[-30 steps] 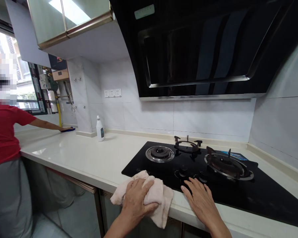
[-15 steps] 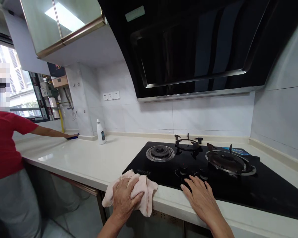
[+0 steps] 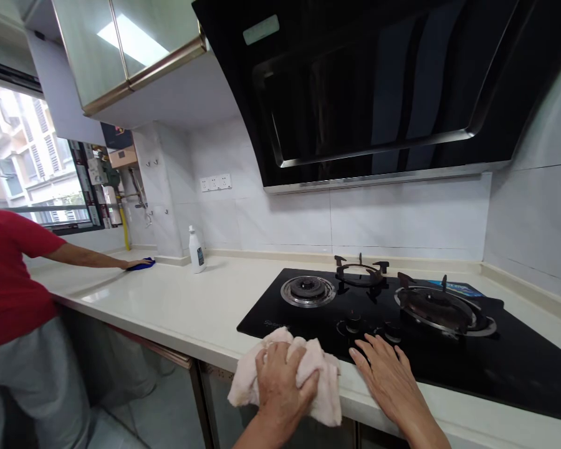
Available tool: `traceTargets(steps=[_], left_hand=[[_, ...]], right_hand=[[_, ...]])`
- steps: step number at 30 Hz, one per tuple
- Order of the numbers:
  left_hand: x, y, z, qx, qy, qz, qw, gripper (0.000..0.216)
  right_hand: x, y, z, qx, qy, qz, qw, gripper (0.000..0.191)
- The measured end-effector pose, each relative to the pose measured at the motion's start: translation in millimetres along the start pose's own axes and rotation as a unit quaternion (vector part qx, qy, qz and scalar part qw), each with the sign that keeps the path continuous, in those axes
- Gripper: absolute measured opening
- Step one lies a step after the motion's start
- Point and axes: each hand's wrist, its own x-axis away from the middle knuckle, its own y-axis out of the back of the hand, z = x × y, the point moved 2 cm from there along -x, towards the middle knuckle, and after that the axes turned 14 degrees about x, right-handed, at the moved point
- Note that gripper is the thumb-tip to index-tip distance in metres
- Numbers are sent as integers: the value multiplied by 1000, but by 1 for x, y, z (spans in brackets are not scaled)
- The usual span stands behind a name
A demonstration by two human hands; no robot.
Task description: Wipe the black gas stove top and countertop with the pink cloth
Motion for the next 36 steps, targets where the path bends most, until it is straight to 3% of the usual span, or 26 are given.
traceTargets(steps=[4,8,12,17,27,36], left_hand=[[4,-34,-43,39,-55,103,992,55],[3,-43,-63,70,-98,133,984,58],[-9,-26,-58,90,-133,132,978,51],[-33,-13,-49,98,-147,179,968,62],[-66,-16,-46,43,-138,231,962,44],[-93,-33,-32,13,-83,169,982,46]], right_hand=[[1,2,-3,24,31,7,999,48],[2,8,-5,18,32,28,999,51],[1,10,-6,11,26,34,999,54],[0,6,-7,18,20,29,999,55],[-6,-17,-30,50,83,57,994,53],[-5,-10,-8,19,32,-11,999,58]])
